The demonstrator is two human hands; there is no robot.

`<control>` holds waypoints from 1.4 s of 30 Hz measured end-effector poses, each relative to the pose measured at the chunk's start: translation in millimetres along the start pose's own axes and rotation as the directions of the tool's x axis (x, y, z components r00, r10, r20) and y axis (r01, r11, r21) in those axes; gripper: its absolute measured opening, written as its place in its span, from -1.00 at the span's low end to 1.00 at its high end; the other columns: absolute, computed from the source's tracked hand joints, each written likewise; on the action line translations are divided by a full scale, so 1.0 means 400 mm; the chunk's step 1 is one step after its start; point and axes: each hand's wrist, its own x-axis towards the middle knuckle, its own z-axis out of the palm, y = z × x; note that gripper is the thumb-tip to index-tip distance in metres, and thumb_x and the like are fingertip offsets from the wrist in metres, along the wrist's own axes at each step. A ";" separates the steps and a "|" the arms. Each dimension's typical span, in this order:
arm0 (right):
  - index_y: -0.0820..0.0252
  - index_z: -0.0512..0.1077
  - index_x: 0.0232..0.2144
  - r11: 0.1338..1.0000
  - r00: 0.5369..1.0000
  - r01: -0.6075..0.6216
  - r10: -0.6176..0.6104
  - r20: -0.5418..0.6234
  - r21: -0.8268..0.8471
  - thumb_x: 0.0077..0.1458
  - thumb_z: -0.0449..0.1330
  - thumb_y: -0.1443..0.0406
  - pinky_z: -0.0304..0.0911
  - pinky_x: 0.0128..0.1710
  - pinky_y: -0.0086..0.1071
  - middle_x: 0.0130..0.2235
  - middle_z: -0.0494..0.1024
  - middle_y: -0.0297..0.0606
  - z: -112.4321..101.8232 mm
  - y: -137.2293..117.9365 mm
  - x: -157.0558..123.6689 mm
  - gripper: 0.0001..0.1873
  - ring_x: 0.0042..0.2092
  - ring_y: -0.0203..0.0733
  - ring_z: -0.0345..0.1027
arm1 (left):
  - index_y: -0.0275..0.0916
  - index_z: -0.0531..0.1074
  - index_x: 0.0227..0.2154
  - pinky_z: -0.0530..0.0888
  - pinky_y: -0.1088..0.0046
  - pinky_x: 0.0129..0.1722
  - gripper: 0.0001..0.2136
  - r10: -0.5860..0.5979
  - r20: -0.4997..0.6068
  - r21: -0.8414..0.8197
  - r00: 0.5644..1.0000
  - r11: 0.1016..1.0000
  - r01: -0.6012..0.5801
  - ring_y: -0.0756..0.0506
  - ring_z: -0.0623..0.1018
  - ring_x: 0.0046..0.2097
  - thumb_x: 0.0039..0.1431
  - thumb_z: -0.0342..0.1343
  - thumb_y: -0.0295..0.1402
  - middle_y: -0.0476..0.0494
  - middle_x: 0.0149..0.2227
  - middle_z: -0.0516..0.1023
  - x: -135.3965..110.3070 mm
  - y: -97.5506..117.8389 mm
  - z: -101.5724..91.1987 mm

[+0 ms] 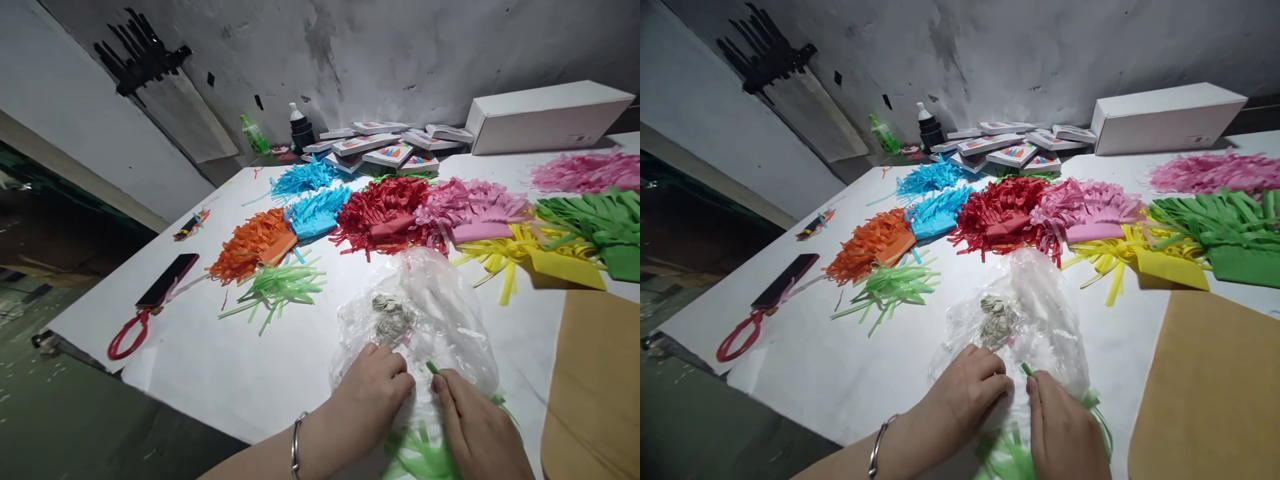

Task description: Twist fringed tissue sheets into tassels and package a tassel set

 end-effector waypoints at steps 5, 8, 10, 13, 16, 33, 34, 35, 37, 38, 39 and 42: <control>0.06 0.32 -0.39 0.995 0.997 -0.074 0.076 -0.031 0.062 0.44 -0.16 0.18 0.15 -0.54 -0.42 -0.56 0.40 -0.42 -0.005 -0.029 0.002 -0.61 -0.55 -0.23 0.38 | -0.24 0.46 -0.19 0.35 0.35 -0.20 -0.78 -0.016 -0.046 -0.053 0.999 0.998 0.013 -0.10 0.46 -0.22 0.24 0.02 -0.64 -0.13 -0.20 0.54 -0.024 0.002 -0.009; 0.06 0.29 -0.42 0.996 0.998 -0.061 0.062 -0.019 0.063 0.45 -0.16 0.18 0.12 -0.54 -0.43 -0.56 0.38 -0.43 -0.009 -0.037 0.004 -0.61 -0.56 -0.26 0.35 | -0.24 0.44 -0.27 0.35 0.35 -0.21 -0.84 0.036 0.076 -0.020 0.996 0.999 -0.034 -0.09 0.45 -0.25 0.22 0.08 -0.63 -0.09 -0.24 0.53 -0.033 0.003 -0.005; 0.07 0.28 -0.42 0.997 0.999 -0.047 0.048 -0.021 0.066 0.45 -0.15 0.18 0.10 -0.55 -0.43 -0.56 0.38 -0.43 -0.011 -0.038 0.006 -0.61 -0.57 -0.27 0.34 | -0.25 0.42 -0.32 0.37 0.35 -0.20 -0.87 0.040 0.110 0.008 0.993 0.999 -0.041 -0.09 0.45 -0.26 0.25 0.09 -0.60 -0.08 -0.27 0.52 -0.036 0.003 0.003; 0.07 0.27 -0.43 0.996 0.998 -0.050 0.052 -0.025 0.072 0.44 -0.14 0.18 0.09 -0.57 -0.44 -0.56 0.39 -0.43 -0.012 -0.037 0.009 -0.61 -0.58 -0.28 0.33 | -0.25 0.44 -0.29 0.41 0.37 -0.21 -0.85 -0.006 0.055 -0.053 0.998 0.999 0.009 -0.11 0.47 -0.24 0.30 0.02 -0.60 -0.13 -0.26 0.53 -0.041 0.001 0.010; 0.07 0.26 -0.43 0.996 0.998 -0.059 0.061 -0.021 0.070 0.44 -0.14 0.18 0.09 -0.57 -0.44 -0.56 0.39 -0.43 -0.010 -0.037 0.009 -0.62 -0.57 -0.28 0.33 | -0.25 0.46 -0.24 0.45 0.41 -0.21 -0.82 -0.126 -0.059 -0.355 0.990 0.930 0.097 -0.11 0.50 -0.21 0.32 -0.03 -0.57 -0.19 -0.24 0.54 -0.050 0.004 -0.004; 0.15 0.39 -0.22 0.952 0.939 0.293 -0.268 -0.216 0.090 0.40 -0.04 0.30 0.19 -0.46 -0.40 -0.47 0.45 -0.36 -0.036 -0.054 0.003 -0.78 -0.49 -0.27 0.39 | -0.37 0.57 -0.49 0.43 0.65 -0.62 -0.69 -0.531 0.366 -0.838 0.764 -0.545 0.022 0.10 0.47 -0.60 -0.23 0.57 -0.34 -0.09 -0.54 0.58 -0.115 0.096 -0.002; 0.17 0.39 -0.18 0.936 0.923 0.341 -0.315 -0.220 0.091 0.39 -0.03 0.32 0.19 -0.45 -0.40 -0.46 0.45 -0.35 -0.045 -0.063 -0.004 -0.81 -0.48 -0.27 0.39 | -0.37 0.57 -0.49 0.43 0.65 -0.62 -0.69 -0.533 0.358 -0.840 0.767 -0.543 0.014 0.10 0.47 -0.61 -0.23 0.57 -0.34 -0.09 -0.54 0.58 -0.121 0.098 -0.003; 0.18 0.38 -0.16 0.920 0.913 0.379 -0.354 -0.205 0.099 0.38 -0.02 0.35 0.19 -0.44 -0.40 -0.46 0.44 -0.35 -0.053 -0.072 -0.014 -0.82 -0.47 -0.27 0.38 | -0.37 0.58 -0.49 0.42 0.65 -0.64 -0.69 -0.533 0.347 -0.843 0.772 -0.538 0.008 0.10 0.46 -0.62 -0.24 0.57 -0.34 -0.09 -0.55 0.58 -0.126 0.099 -0.003; 0.18 0.37 -0.18 0.897 0.902 0.425 -0.409 -0.140 0.120 0.36 -0.01 0.38 0.19 -0.44 -0.41 -0.47 0.42 -0.36 -0.064 -0.088 -0.035 -0.84 -0.47 -0.28 0.38 | -0.37 0.58 -0.50 0.41 0.64 -0.66 -0.70 -0.524 0.328 -0.852 0.786 -0.524 0.005 0.10 0.45 -0.64 -0.23 0.56 -0.34 -0.08 -0.56 0.58 -0.136 0.101 -0.001; 0.16 0.36 -0.23 0.890 0.898 0.437 -0.425 -0.112 0.127 0.36 -0.02 0.39 0.18 -0.45 -0.40 -0.48 0.40 -0.37 -0.066 -0.094 -0.046 -0.83 -0.48 -0.28 0.36 | -0.37 0.58 -0.51 0.41 0.64 -0.67 -0.71 -0.517 0.320 -0.855 0.794 -0.518 0.008 0.10 0.44 -0.65 -0.22 0.56 -0.33 -0.08 -0.57 0.58 -0.140 0.101 0.002; 0.14 0.35 -0.29 0.880 0.890 0.456 -0.447 -0.090 0.131 0.36 -0.03 0.39 0.16 -0.47 -0.40 -0.50 0.38 -0.38 -0.067 -0.098 -0.056 -0.81 -0.50 -0.28 0.33 | -0.37 0.58 -0.51 0.42 0.63 -0.68 -0.72 -0.509 0.312 -0.860 0.802 -0.511 0.010 0.10 0.45 -0.66 -0.21 0.56 -0.34 -0.09 -0.58 0.58 -0.144 0.102 0.006; 0.12 0.32 -0.37 0.859 0.866 0.498 -0.500 -0.016 0.121 0.35 -0.05 0.40 0.13 -0.49 -0.42 -0.51 0.37 -0.37 -0.065 -0.106 -0.075 -0.75 -0.50 -0.28 0.31 | -0.37 0.59 -0.53 0.42 0.62 -0.72 -0.73 -0.492 0.282 -0.877 0.823 -0.480 0.014 0.06 0.48 -0.68 -0.21 0.55 -0.34 -0.11 -0.60 0.59 -0.154 0.104 0.020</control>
